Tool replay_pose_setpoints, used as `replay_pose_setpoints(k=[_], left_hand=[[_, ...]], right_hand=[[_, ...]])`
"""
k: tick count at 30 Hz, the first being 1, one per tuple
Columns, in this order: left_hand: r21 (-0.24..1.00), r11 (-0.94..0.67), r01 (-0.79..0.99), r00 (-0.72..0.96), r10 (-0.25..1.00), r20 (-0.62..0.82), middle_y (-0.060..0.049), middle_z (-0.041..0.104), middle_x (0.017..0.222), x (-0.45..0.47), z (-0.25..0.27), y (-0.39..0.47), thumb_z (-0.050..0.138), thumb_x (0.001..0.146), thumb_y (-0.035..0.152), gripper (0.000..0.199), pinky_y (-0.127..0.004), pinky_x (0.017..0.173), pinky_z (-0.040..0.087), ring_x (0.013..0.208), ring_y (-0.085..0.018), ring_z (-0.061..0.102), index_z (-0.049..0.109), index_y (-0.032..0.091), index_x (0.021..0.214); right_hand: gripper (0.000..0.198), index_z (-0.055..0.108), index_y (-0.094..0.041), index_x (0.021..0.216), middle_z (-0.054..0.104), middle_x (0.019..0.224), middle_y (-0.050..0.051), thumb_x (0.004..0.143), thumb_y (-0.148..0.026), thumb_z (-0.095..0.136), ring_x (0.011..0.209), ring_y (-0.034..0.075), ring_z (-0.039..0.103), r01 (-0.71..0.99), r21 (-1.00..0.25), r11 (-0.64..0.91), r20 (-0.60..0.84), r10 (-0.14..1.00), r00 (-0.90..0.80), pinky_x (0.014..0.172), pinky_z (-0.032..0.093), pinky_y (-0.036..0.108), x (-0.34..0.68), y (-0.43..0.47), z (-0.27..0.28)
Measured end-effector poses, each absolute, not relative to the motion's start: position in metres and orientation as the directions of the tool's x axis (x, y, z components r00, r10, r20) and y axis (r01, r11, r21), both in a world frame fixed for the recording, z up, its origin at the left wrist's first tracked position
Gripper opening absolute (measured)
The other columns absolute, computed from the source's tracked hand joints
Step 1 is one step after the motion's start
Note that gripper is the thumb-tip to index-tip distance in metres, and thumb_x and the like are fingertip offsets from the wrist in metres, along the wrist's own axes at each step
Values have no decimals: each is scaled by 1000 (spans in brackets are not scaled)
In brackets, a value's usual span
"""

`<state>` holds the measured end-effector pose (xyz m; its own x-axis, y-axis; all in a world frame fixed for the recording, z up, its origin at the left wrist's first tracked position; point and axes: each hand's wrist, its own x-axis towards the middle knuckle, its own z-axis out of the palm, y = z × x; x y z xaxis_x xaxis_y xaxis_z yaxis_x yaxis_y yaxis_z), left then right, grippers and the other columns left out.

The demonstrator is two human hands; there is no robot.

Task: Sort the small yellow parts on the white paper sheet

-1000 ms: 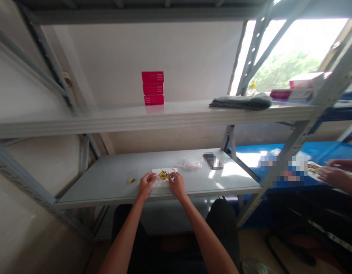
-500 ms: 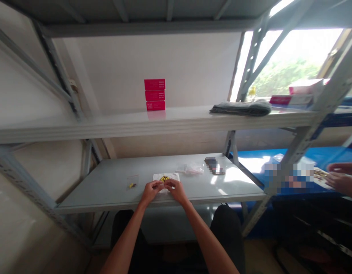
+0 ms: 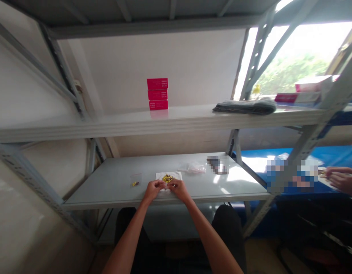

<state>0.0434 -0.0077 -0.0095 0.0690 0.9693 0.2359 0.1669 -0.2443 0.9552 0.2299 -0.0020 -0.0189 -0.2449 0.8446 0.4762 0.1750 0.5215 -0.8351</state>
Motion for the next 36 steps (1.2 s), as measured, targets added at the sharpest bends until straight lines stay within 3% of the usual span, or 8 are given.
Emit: replay_pose_setpoints(k=[5,8,12,17,21,28,33,36], left_hand=[[961,-253,109,-32,966,258,-8,76,83,42,-16,-6,76,70,47,35,-31,78,52,80,-23,69,76,15,84],[966,-252,58,-103,961,257,-7,75,86,41,-18,-6,73,73,49,47,-30,76,52,80,-21,69,73,15,104],[969,-246,-30,-161,958,238,-9,76,98,42,-17,-6,74,73,49,53,-30,78,53,84,-21,70,73,15,113],[971,-237,-28,-118,965,233,-9,77,93,42,-20,-6,77,72,47,50,-31,77,54,82,-21,71,74,14,109],[977,-212,-4,-78,974,211,-8,77,84,41,-22,-5,78,71,43,51,-31,76,53,76,-20,71,73,13,113],[978,-208,27,-61,976,209,-11,78,92,42,-17,-7,76,72,45,39,-32,79,53,80,-22,72,77,13,96],[972,-234,27,-17,972,234,-9,77,90,42,-17,-8,79,72,43,42,-30,76,53,80,-21,72,74,13,101],[971,-234,43,21,972,233,-10,77,94,42,-18,-8,80,71,41,40,-30,78,53,84,-22,71,75,14,100]], right_hand=[[25,78,-23,84,72,84,5,94,-33,57,83,20,65,311,-710,632,524,769,-366,81,50,31,229,-5,-11],[31,76,-21,105,71,96,8,99,-27,46,88,20,63,367,-723,585,560,808,-186,82,50,31,229,-3,-15],[30,75,-17,100,67,94,11,87,-10,48,92,24,59,570,-719,399,524,849,67,87,48,35,229,5,-32],[29,75,-19,98,62,95,11,81,-7,56,97,27,55,689,-613,386,535,845,2,92,46,39,228,11,-46],[27,73,-19,99,61,95,10,83,-8,54,97,27,53,707,-592,386,554,833,9,91,46,39,227,12,-49],[23,70,-18,89,60,92,11,85,-7,50,94,27,52,696,-619,364,532,846,31,90,45,39,226,13,-51],[18,69,-19,86,62,92,9,89,-13,52,86,22,55,521,-723,455,580,809,99,82,47,34,229,7,-40],[15,71,-20,88,64,90,5,92,-21,57,75,18,56,387,-726,569,613,790,-12,73,47,29,230,0,-29]])
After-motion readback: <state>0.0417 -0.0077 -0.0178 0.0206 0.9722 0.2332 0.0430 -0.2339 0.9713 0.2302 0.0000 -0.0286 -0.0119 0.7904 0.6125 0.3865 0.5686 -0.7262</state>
